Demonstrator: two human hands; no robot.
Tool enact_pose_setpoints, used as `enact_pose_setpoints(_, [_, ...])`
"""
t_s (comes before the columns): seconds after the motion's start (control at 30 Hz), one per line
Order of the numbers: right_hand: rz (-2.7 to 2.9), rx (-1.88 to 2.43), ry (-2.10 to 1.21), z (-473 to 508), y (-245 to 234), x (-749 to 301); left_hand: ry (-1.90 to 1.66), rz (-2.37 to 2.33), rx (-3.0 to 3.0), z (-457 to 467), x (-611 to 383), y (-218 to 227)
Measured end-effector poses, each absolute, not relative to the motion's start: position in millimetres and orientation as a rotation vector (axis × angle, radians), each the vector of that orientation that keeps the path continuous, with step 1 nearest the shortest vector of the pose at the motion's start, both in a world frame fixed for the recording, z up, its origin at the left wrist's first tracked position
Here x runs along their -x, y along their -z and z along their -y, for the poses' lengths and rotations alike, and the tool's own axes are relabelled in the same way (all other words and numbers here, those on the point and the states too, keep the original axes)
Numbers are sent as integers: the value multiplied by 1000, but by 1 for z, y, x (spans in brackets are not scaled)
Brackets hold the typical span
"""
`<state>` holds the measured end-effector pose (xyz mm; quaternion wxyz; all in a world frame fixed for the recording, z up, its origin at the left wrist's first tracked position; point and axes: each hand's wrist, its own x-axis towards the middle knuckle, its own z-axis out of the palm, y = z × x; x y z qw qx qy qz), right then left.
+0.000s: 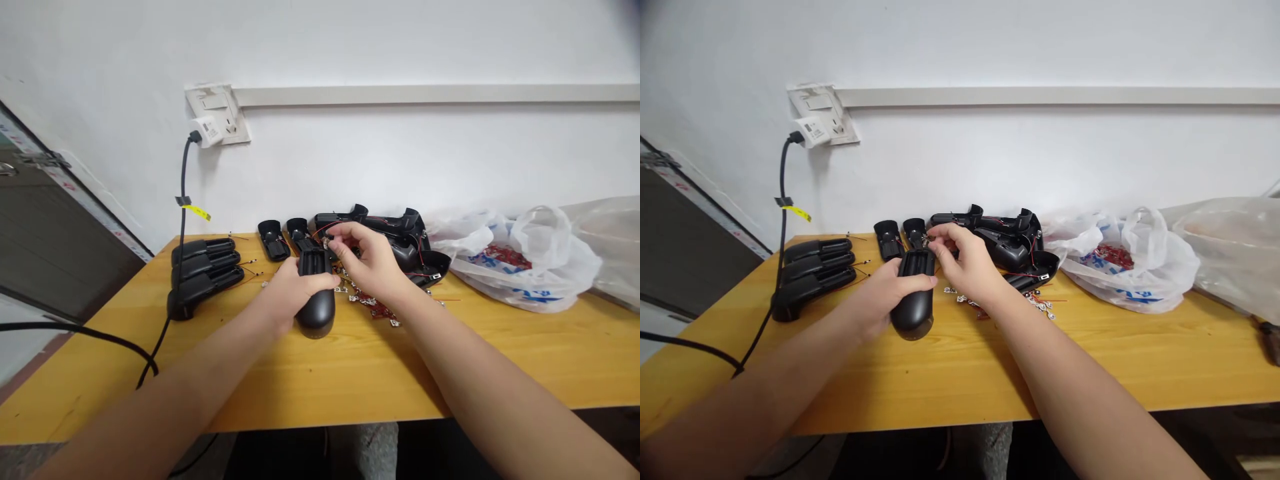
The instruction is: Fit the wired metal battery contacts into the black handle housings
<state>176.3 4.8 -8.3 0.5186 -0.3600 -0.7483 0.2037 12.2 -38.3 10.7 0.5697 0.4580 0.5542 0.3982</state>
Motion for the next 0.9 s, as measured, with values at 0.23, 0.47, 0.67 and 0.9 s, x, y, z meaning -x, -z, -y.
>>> enact_pose_setpoints(0.23, [2051, 839, -320, -2, 11, -176, -976, -1138, -1193, 40, -11, 19])
enact_pose_setpoints(0.47, [2184, 837, -337, -5, 14, -176, -989, -1134, -1173, 42, -13, 32])
enact_pose_setpoints(0.67, [2242, 830, -276, -3, 11, -177, -993, -1125, -1168, 42, -16, 30])
enact_pose_setpoints(0.9, [1906, 989, -646, -5, 7, -178, -1029, -1135, -1314, 40, -11, 32])
